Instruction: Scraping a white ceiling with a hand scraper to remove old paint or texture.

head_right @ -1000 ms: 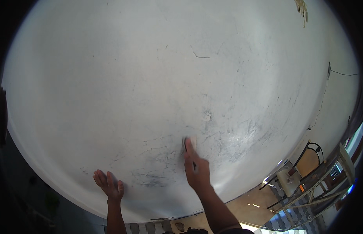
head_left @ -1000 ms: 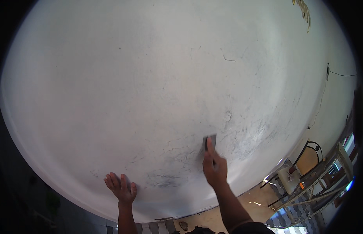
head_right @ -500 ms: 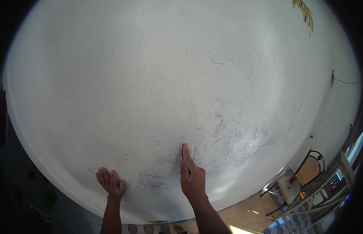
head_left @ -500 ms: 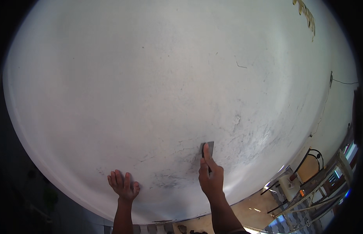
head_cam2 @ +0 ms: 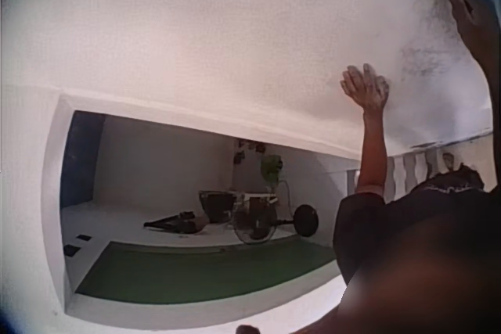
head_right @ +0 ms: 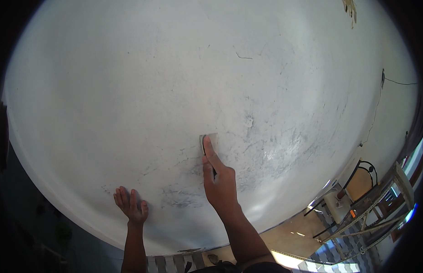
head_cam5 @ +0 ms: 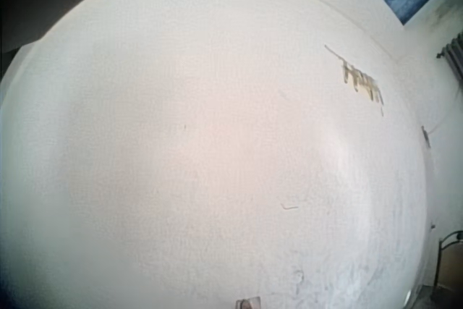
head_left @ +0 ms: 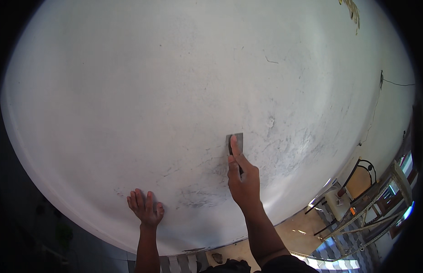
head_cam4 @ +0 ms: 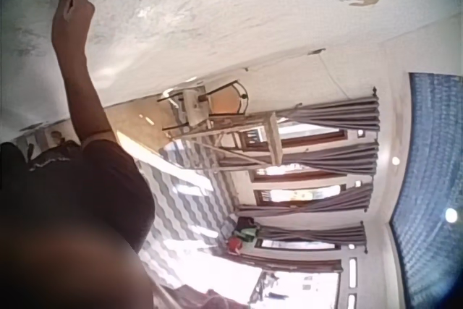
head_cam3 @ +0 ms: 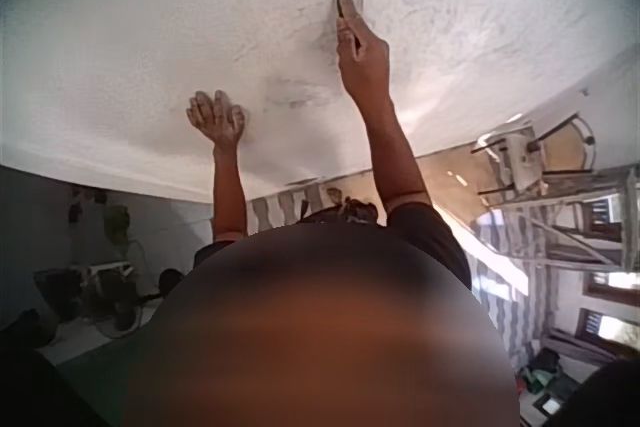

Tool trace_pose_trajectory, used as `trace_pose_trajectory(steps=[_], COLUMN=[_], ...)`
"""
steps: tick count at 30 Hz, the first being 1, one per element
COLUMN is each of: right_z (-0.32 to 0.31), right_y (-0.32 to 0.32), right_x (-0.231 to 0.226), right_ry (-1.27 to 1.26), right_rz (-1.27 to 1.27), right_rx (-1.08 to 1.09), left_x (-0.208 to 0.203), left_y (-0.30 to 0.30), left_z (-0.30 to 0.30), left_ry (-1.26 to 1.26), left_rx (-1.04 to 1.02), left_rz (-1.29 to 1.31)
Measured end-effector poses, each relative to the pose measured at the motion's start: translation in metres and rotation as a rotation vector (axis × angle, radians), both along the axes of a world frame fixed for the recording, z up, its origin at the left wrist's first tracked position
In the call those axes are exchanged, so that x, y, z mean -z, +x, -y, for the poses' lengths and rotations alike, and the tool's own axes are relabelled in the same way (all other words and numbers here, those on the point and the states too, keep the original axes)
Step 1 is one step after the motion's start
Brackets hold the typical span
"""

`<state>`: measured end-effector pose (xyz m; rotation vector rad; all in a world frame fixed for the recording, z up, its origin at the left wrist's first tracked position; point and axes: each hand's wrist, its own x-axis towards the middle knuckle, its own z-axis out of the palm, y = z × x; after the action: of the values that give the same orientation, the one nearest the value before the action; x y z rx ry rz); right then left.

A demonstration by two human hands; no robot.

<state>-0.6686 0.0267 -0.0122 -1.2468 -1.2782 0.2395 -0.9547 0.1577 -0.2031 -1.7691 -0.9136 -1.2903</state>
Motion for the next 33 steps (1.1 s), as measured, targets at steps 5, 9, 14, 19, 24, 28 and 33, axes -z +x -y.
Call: trace_pose_trajectory(steps=[5,9,14,19,24,28,33], right_z=[0.009,-0.003,-0.005,0.025,0.016,0.011,0.017], right_y=[-0.004,0.006,0.019,0.038,0.060,0.082,0.101], right_x=[0.025,-0.003,0.058,0.101,0.085,0.148,0.187], right_ry=[-0.057,-0.049,0.079,0.139,0.293,0.099,0.031], right_rz=[0.015,-0.048,-0.099,-0.295,-0.446,-0.185,0.067], right_rx=[0.024,0.015,0.022,0.147,0.105,0.202,0.345], left_x=[0.010,0.015,0.017,0.026,0.021,0.021,0.025], left_y=[-0.011,-0.021,-0.018,-0.021,-0.020,-0.014,-0.015], left_z=[0.003,-0.004,-0.003,-0.005,-0.003,-0.001,-0.004], left_ry=[-0.042,-0.044,-0.058,-0.058,-0.040,-0.044,-0.061], left_rx=[0.019,0.006,-0.032,-0.054,-0.044,-0.057,-0.045], left_rz=[-0.007,-0.034,-0.009,-0.001,0.011,0.012,0.035])
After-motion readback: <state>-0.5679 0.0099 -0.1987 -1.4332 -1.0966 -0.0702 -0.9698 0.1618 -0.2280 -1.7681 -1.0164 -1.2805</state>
